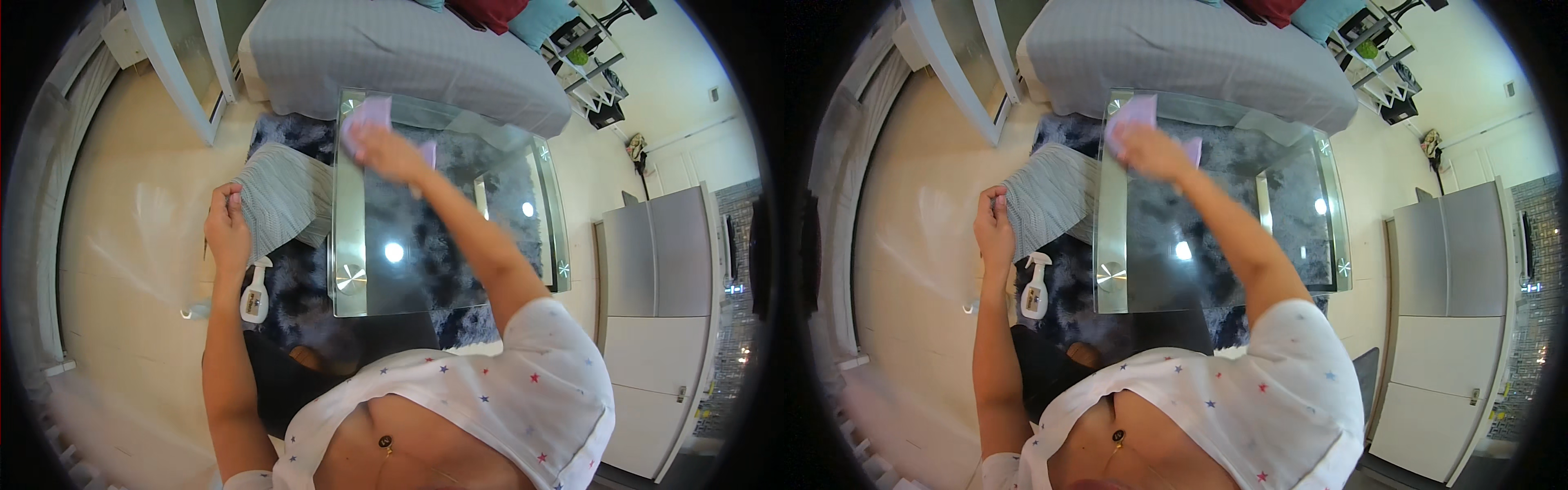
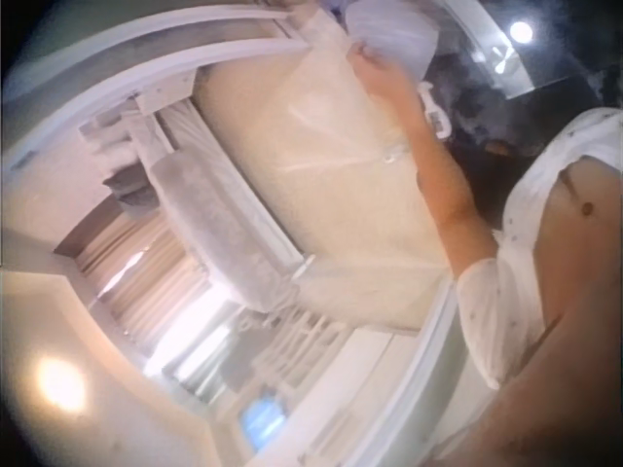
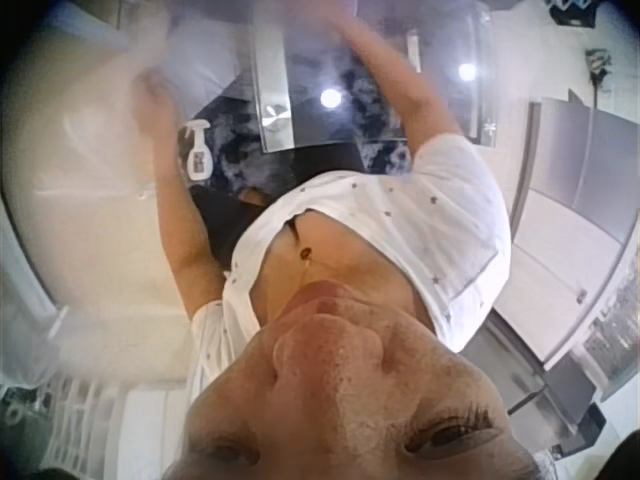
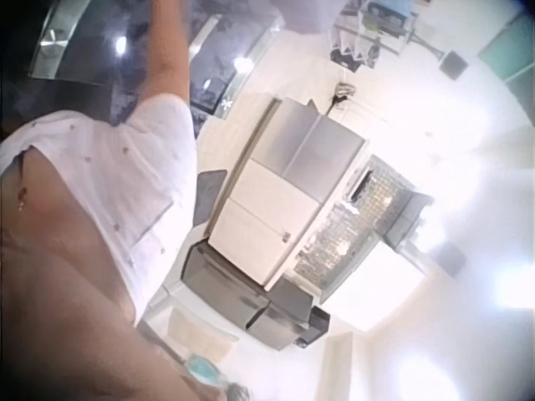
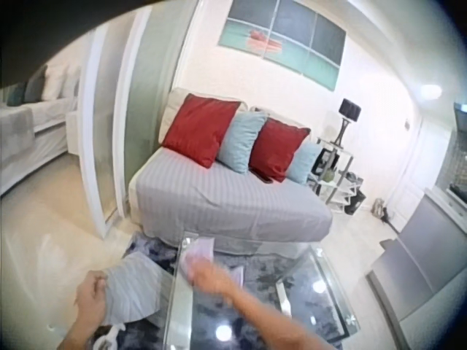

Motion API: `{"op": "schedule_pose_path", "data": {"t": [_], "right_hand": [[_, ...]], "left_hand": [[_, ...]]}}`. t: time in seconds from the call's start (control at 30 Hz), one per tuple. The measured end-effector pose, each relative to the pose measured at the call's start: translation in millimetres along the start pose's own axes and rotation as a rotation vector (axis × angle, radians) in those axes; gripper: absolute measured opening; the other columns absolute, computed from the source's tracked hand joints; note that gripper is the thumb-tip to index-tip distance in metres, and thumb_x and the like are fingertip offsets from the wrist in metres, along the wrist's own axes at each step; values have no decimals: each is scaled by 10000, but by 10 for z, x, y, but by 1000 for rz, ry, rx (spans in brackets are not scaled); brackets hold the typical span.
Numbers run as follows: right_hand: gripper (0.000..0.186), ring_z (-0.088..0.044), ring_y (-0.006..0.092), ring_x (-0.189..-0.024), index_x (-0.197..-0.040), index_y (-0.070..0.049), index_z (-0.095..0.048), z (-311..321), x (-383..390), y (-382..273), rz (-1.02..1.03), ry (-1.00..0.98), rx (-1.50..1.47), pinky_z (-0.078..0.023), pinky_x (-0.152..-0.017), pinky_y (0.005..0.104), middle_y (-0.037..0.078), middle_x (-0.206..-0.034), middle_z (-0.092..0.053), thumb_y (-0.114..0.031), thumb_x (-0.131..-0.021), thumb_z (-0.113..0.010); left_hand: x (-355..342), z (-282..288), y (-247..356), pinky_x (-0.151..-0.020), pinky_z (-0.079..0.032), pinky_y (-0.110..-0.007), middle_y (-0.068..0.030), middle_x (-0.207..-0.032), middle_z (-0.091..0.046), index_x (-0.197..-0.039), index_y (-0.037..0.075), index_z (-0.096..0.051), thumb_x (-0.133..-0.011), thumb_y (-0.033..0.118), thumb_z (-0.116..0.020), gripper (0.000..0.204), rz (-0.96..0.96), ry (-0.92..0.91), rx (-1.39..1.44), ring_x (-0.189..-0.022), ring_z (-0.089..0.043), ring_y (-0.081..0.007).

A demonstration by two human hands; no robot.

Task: The person wipes a cutting board and a kitchen counter with a cloth, then cleans a dining table, a coffee table, and a sliding door frame, before replacing a vase on the table.

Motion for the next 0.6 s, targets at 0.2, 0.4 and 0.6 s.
{"op": "schedule_pose_path", "data": {"t": [0.2, 0.4, 0.6], "right_hand": [[503, -371, 271, -1291, -1314, -160, -451, 129, 1452, -1615, 231, -153, -182, -275, -1079, 432, 55, -1387, -413, -264, -838, -573], [417, -473, 297, -1160, -1278, -91, -434, 193, 923, -1022, 265, -51, 62, -346, -1010, 421, 147, -1252, -502, -247, -892, -415], [419, -443, 365, -1184, -1224, -92, -521, 127, -101, 612, -14, 352, 226, -346, -996, 442, 154, -1290, -488, -346, -912, -407]], "left_hand": [[-16, -119, 21, -692, -453, -305, -126, -858, -637, -1001, 54, -574, -935, 140, -466, 154, -91, -18, 59, -739, -598, -225], [-74, -204, -105, -693, -449, -293, -119, -851, -636, -992, 59, -579, -935, 143, -471, 149, -83, -36, 69, -740, -591, -201], [-137, -225, -90, -683, -451, -298, -123, -838, -635, -988, 60, -577, -931, 144, -480, 141, -120, -33, 60, -724, -594, -206]]}}
Point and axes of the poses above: each hand's wrist, its own x-axis away from the middle knuckle, its own z-axis out of the back of the hand, y = z × x, the point moved 3 cm from there along -x, towards the middle knuckle
